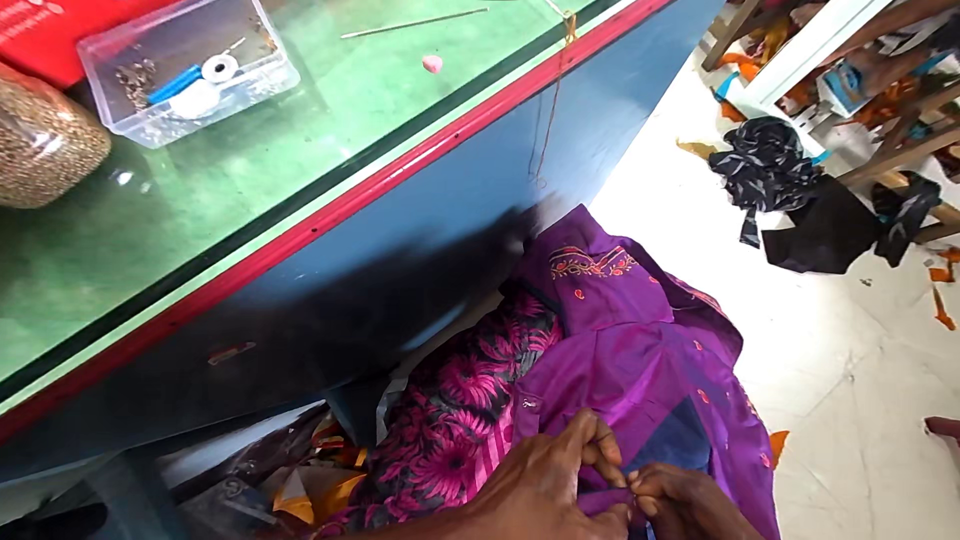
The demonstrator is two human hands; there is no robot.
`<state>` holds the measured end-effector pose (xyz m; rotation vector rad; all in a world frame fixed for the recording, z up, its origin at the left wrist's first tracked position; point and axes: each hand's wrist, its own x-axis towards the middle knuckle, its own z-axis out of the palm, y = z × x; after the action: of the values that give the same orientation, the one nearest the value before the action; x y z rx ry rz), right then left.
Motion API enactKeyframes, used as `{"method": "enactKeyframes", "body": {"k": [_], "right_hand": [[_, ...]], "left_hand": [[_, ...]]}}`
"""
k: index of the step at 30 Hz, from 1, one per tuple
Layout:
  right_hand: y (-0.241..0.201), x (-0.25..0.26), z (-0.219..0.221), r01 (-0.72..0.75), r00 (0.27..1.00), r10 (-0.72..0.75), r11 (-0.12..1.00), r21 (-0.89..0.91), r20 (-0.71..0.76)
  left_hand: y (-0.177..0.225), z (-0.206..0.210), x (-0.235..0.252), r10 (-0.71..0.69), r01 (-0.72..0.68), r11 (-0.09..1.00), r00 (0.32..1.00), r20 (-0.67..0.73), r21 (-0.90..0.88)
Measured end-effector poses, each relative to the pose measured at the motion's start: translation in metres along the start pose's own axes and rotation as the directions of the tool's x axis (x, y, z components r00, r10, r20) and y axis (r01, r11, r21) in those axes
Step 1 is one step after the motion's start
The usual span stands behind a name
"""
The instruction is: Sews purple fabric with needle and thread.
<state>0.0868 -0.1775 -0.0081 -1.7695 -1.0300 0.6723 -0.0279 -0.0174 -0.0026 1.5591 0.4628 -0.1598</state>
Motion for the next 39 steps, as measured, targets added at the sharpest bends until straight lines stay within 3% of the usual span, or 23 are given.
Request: {"method": "enactKeyframes", "body": {"k": [10, 19, 25, 32, 39], "right_hand": [[0.002, 0.001, 0.001, 0.005, 1.0, -0.005, 1.0, 0.018, 0.003], [-0.002, 0.002, 0.003, -0.028, 0.999, 0.028, 1.0, 0.005, 0.017], [0.0, 0.005, 0.002, -0.039, 0.998, 0.039, 0.999, 0.008, 0.04], [0.004, 0.008, 0.001, -0.042, 0.997, 0.037, 0.997, 0.066, 0.07], [0.004, 0.01, 0.0, -0.044, 0.996, 0.039, 0.996, 0.074, 0.079]], "left_hand": [[0.0, -0.005, 0.004, -0.074, 0.081, 0.983, 0.996, 0.053, -0.164], [-0.002, -0.006, 0.002, -0.079, 0.087, 0.987, 0.995, 0.065, -0.137], [-0.006, 0.0, 0.0, -0.036, 0.033, 0.997, 0.998, -0.044, -0.073], [-0.002, -0.006, 0.001, -0.114, 0.115, 0.982, 0.993, 0.016, -0.147], [-0.009, -0.003, 0.002, -0.068, 0.063, 0.984, 0.998, -0.02, -0.166]]}}
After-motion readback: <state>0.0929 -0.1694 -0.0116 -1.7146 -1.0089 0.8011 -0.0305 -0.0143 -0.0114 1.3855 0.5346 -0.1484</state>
